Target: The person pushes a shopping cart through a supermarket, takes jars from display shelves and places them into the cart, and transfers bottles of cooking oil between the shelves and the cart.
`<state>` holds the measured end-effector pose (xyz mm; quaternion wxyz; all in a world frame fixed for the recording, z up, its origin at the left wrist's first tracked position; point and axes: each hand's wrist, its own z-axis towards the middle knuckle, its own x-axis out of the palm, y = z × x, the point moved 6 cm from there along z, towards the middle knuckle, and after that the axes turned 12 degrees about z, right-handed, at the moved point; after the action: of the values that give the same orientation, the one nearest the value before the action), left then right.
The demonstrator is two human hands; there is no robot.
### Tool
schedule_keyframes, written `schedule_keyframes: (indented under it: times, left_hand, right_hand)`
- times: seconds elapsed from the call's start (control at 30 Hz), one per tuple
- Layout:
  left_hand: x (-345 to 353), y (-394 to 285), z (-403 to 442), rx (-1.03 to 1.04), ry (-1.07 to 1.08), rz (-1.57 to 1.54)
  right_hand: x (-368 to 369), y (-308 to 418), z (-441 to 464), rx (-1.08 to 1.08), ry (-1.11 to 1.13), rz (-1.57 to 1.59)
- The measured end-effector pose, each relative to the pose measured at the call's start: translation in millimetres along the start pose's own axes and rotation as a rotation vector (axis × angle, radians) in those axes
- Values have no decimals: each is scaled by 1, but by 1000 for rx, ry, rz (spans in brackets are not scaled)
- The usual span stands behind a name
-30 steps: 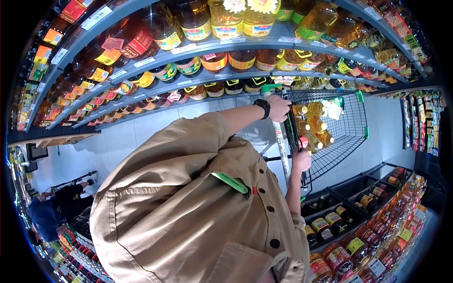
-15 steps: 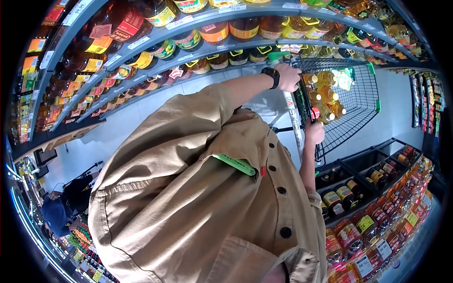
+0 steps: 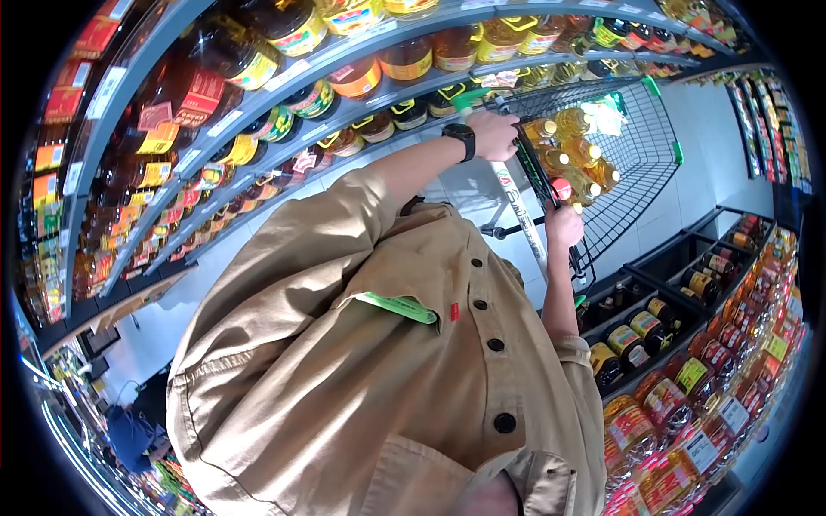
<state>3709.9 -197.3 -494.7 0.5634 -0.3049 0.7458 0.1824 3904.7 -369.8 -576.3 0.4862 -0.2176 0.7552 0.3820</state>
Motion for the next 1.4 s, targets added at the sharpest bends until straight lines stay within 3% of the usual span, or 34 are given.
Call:
schedule_keyframes:
  times: [1.4]
  left_hand:
    - [1, 3, 11, -1, 54, 51]
  right_hand:
    - [-6, 0, 3, 29, -1, 169]
